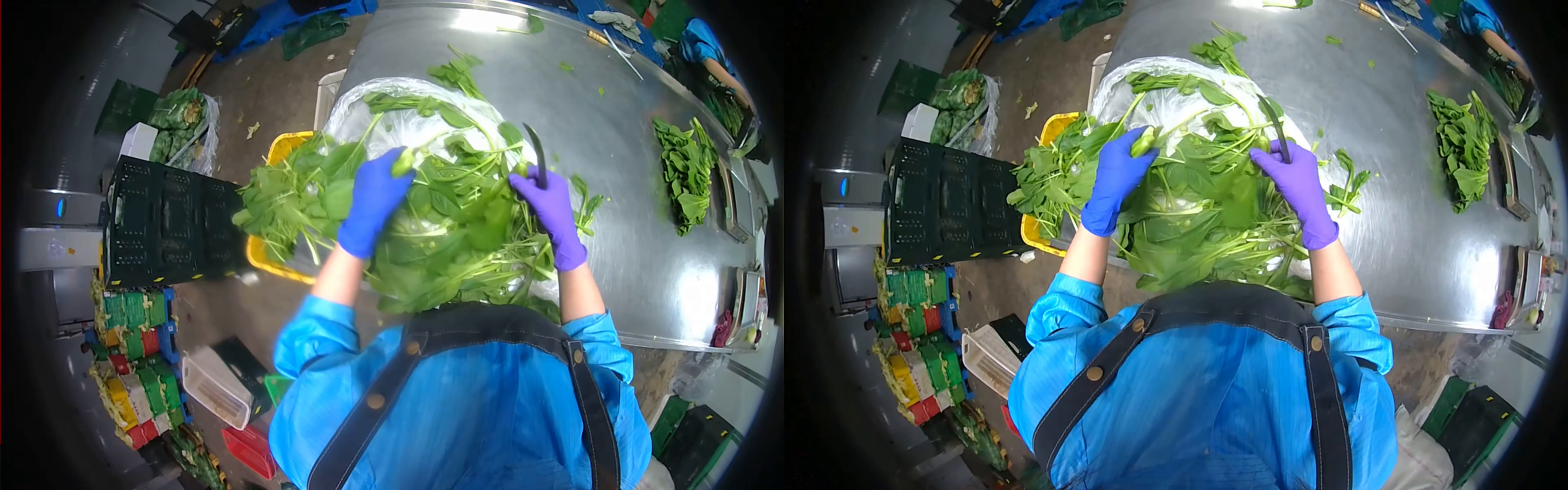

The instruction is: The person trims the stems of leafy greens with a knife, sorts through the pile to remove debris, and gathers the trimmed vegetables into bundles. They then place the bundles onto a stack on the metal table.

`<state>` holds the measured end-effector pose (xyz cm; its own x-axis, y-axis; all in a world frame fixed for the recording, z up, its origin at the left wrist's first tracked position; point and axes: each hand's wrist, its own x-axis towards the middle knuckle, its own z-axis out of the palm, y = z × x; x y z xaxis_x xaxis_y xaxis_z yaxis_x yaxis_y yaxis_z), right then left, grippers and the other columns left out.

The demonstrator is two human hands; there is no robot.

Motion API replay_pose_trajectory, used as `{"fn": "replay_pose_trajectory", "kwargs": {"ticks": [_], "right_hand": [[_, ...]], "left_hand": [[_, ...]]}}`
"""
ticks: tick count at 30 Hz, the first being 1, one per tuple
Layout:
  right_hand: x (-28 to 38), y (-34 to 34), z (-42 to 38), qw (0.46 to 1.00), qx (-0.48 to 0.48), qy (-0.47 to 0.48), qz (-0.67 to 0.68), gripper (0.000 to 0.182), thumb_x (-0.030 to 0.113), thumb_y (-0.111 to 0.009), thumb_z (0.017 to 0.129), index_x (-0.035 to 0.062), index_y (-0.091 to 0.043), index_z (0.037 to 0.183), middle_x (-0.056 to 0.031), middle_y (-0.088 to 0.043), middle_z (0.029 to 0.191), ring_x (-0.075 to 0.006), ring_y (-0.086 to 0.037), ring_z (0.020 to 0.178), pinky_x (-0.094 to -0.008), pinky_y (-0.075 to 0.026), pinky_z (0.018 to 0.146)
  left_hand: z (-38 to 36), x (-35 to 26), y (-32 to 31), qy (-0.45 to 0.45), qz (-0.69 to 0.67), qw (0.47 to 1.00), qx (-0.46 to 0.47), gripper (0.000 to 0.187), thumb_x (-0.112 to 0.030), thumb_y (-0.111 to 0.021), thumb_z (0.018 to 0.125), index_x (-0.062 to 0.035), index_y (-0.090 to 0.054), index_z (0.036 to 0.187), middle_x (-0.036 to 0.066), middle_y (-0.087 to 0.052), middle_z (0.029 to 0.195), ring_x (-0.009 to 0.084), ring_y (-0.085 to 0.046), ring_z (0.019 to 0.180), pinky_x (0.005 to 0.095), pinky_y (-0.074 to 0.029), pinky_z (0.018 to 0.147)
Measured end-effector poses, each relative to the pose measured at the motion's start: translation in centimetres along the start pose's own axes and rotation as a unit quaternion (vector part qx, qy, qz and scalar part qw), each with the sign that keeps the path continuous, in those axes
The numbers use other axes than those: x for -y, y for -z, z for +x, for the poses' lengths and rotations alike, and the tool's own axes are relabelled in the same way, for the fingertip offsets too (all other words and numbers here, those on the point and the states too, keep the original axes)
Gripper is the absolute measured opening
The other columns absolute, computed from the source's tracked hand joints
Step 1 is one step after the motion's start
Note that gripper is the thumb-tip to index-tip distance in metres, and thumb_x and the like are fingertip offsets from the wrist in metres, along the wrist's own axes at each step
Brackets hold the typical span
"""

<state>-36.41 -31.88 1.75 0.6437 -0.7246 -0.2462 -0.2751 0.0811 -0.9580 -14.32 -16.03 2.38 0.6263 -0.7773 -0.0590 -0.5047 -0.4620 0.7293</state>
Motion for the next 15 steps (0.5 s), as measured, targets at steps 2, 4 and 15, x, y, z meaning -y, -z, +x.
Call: {"fn": "replay_pose_trajectory", "kwargs": {"ticks": [2, 4, 15], "right_hand": [[0.5, 0.1, -0.3, 0.999, 0.004, 0.012, -0.032, 0.031, 0.026, -0.074, 0.076, 0.0007, -0.065, 0.091, -0.0011, -0.064, 0.069, -0.0056, -0.056, 0.059, -0.0203, -0.042, 0.053], [1.5, -1.1, -0.7, 0.999, 0.022, 0.003, -0.027, 0.030, 0.027, -0.074, 0.077, 0.0016, -0.065, 0.090, -0.0014, -0.064, 0.071, -0.0053, -0.054, 0.056, -0.0199, -0.041, 0.051], [-0.1, 4.6, -0.8, 0.997, -0.006, -0.023, 0.071, 0.048, 0.031, -0.062, 0.084, 0.0061, -0.054, 0.125, -0.0055, -0.065, 0.092, -0.0043, -0.047, 0.052, -0.0188, -0.037, 0.045]], "left_hand": [[-0.1, 1.6, -1.7, -0.158, -0.018, 0.985, -0.060, 0.039, -0.013, -0.075, 0.072, -0.0068, -0.063, 0.109, 0.007, -0.067, 0.094, 0.0125, -0.060, 0.083, 0.0276, -0.049, 0.077], [-1.6, -3.1, -2.6, -0.153, -0.084, 0.985, 0.005, 0.043, -0.015, -0.070, 0.075, -0.0043, -0.060, 0.116, 0.013, -0.066, 0.104, 0.0204, -0.062, 0.096, 0.0298, -0.048, 0.086], [3.3, -4.2, -9.8, 0.156, -0.654, 0.696, 0.252, 0.032, -0.007, -0.056, 0.086, 0.0006, -0.054, 0.117, 0.010, -0.062, 0.105, 0.0217, -0.061, 0.096, 0.0359, -0.051, 0.086]]}}
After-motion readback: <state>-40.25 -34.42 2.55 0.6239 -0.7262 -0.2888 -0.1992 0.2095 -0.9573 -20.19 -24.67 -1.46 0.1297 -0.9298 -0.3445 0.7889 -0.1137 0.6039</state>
